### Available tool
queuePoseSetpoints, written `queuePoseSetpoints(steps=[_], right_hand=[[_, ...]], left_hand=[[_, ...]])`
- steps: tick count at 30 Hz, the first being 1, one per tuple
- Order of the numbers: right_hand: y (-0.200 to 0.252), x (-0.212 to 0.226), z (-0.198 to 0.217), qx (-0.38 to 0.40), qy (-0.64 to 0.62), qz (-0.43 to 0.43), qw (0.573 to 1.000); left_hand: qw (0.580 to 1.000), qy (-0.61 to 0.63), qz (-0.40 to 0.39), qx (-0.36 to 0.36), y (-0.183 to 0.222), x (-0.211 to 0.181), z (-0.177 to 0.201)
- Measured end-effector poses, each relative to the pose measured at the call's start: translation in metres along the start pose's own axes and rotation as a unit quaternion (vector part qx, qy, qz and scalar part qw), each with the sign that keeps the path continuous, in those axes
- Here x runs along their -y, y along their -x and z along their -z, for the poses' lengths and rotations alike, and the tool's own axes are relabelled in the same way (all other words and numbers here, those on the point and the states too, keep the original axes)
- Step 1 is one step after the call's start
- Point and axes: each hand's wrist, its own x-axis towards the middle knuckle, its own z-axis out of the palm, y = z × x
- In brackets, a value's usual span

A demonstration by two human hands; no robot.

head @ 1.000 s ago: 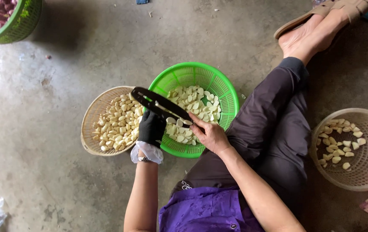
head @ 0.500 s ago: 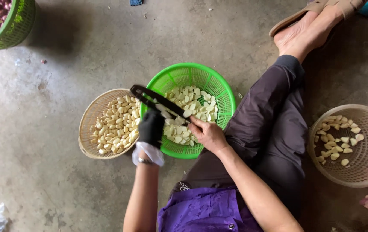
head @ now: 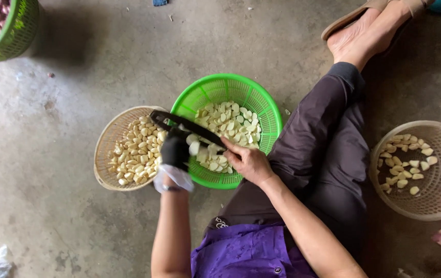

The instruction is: Slicing garlic cloves into a basket using a knife while sitting on the floor

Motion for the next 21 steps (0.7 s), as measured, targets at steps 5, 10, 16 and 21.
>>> queuePoseSetpoints(steps=[5,10,16,21], right_hand=[[-0.005,-0.003,0.005,-0.013,0.051,0.012,0.999],[-0.006,-0.012,-0.004,-0.015,0.078,0.011,0.997],[-0.011,-0.019,-0.010,-0.017,0.112,0.042,0.993],[-0.011,-0.021,-0.011,-0.015,0.129,0.055,0.990]], left_hand=[[0.994,-0.006,-0.112,0.012,-0.021,0.028,0.014],[0.831,0.468,0.296,0.058,-0.033,0.008,0.030],[0.658,0.564,0.490,0.089,-0.024,0.011,0.007],[0.555,0.646,0.524,0.027,-0.014,0.016,-0.029]])
